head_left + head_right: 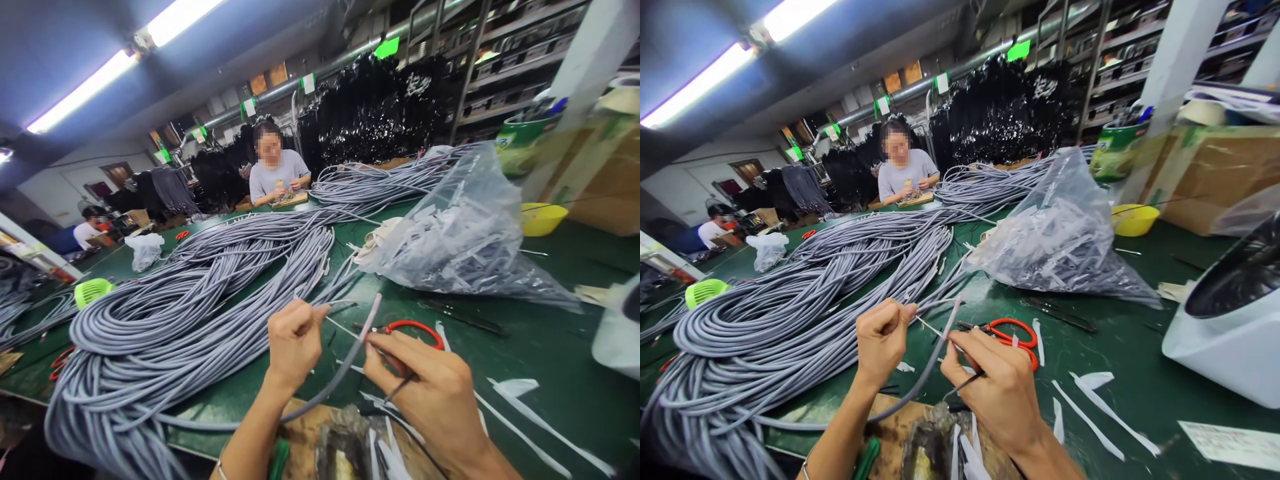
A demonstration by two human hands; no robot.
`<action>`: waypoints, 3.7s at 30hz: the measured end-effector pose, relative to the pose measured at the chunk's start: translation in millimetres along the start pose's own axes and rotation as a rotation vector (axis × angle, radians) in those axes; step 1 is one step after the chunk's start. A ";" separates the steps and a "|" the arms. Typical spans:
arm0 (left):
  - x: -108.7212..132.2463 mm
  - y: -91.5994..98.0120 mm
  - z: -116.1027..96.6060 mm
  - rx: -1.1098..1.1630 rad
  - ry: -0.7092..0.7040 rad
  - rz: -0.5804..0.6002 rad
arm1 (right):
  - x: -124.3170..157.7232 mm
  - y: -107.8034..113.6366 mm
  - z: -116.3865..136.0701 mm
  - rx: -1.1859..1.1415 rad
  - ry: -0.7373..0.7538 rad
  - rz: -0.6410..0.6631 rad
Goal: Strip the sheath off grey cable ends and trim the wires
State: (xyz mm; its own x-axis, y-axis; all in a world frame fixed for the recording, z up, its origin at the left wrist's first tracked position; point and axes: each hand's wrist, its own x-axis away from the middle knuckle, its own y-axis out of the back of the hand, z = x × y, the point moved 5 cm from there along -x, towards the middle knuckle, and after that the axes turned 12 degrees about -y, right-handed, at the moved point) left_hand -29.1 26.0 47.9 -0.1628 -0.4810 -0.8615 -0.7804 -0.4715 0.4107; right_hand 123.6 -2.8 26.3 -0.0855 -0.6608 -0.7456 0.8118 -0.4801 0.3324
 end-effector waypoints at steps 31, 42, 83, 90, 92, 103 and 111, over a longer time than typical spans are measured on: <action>5.0 -9.4 33.4 1.101 0.908 -0.219 | -8.4 -4.3 -23.0 -0.006 -0.246 0.062; 22.7 -56.8 -18.8 0.802 0.746 0.383 | -13.3 18.0 -39.7 -0.426 -0.539 -0.003; 6.7 -49.0 -43.1 0.392 0.381 0.292 | -6.6 23.1 -30.0 -0.313 -0.582 -0.039; 4.4 -42.7 -30.1 0.392 0.458 0.264 | -9.9 32.5 -15.8 0.006 -0.204 -0.128; 3.9 -40.6 -28.9 0.382 0.443 0.290 | -9.8 31.7 -7.1 0.114 -0.023 -0.135; -1.6 -30.8 -34.4 0.184 -0.053 0.518 | -14.1 20.7 -13.0 0.136 0.017 0.017; 3.5 -34.0 -28.8 0.224 0.210 0.286 | -12.6 14.4 -18.3 -0.148 -0.186 0.101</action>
State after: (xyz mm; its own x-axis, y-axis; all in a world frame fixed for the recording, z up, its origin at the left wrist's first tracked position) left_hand 14.3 19.0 39.5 -0.2832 -0.7204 -0.6331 -0.8372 -0.1363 0.5296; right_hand 147.0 9.2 29.9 -0.0928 -0.8024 -0.5895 0.8962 -0.3252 0.3016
